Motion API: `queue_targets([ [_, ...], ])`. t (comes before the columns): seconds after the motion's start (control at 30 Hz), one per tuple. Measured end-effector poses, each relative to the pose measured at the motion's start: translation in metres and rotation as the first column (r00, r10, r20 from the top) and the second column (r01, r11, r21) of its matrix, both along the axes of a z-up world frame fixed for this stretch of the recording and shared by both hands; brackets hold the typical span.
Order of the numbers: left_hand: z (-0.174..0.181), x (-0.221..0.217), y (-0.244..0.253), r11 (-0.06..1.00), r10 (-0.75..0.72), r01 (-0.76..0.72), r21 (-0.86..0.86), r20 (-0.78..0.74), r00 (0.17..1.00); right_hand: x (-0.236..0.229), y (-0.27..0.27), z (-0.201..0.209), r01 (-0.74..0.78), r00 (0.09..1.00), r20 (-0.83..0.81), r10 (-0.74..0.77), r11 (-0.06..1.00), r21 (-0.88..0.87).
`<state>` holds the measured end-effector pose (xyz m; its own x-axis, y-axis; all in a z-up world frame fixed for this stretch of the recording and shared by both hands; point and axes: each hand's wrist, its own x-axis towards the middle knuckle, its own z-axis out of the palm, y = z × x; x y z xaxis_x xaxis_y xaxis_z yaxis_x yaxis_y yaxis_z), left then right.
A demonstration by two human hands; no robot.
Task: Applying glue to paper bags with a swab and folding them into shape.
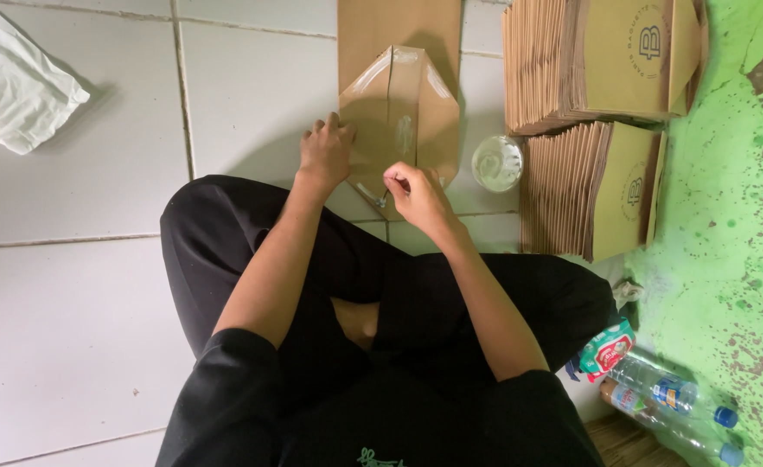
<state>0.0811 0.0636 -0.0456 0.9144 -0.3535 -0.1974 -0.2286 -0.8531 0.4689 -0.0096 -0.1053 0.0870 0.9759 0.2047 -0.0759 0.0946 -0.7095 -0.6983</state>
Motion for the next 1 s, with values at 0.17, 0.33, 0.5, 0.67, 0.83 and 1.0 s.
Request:
queue_targets([
  [0.17, -0.003, -0.002, -0.003, 0.999, 0.032, -0.032, -0.002, 0.012, 0.999, 0.004, 0.011, -0.008, 0.054, 0.998, 0.034, -0.057, 0.995, 0.079],
  [0.33, -0.019, 0.007, -0.003, 1.0, 0.025, -0.026, -0.015, -0.072, 0.997, 0.019, 0.034, -0.017, 0.092, 0.99, 0.081, -0.112, 0.971, 0.219],
  [0.5, -0.003, 0.004, 0.0, 0.998, 0.059, -0.061, -0.034, -0.075, 0.995, 0.018, 0.021, -0.009, -0.022, 0.994, 0.111, 0.025, 0.999, -0.024],
  [0.67, 0.005, 0.003, -0.001, 0.998, 0.06, -0.061, -0.016, -0.062, 0.996, 0.001, 0.004, 0.012, -0.072, 0.997, 0.03, 0.074, 0.996, -0.048],
  [0.83, 0.011, 0.001, 0.0, 0.999, 0.049, -0.049, 0.001, -0.078, 0.996, 0.008, 0.015, -0.01, 0.011, 0.995, 0.095, -0.014, 0.999, 0.034],
  [1.0, 0.027, -0.003, 0.002, 0.998, 0.062, -0.061, 0.026, -0.057, 0.996, 0.016, 0.029, -0.026, 0.081, 0.986, 0.132, -0.098, 0.989, 0.127],
])
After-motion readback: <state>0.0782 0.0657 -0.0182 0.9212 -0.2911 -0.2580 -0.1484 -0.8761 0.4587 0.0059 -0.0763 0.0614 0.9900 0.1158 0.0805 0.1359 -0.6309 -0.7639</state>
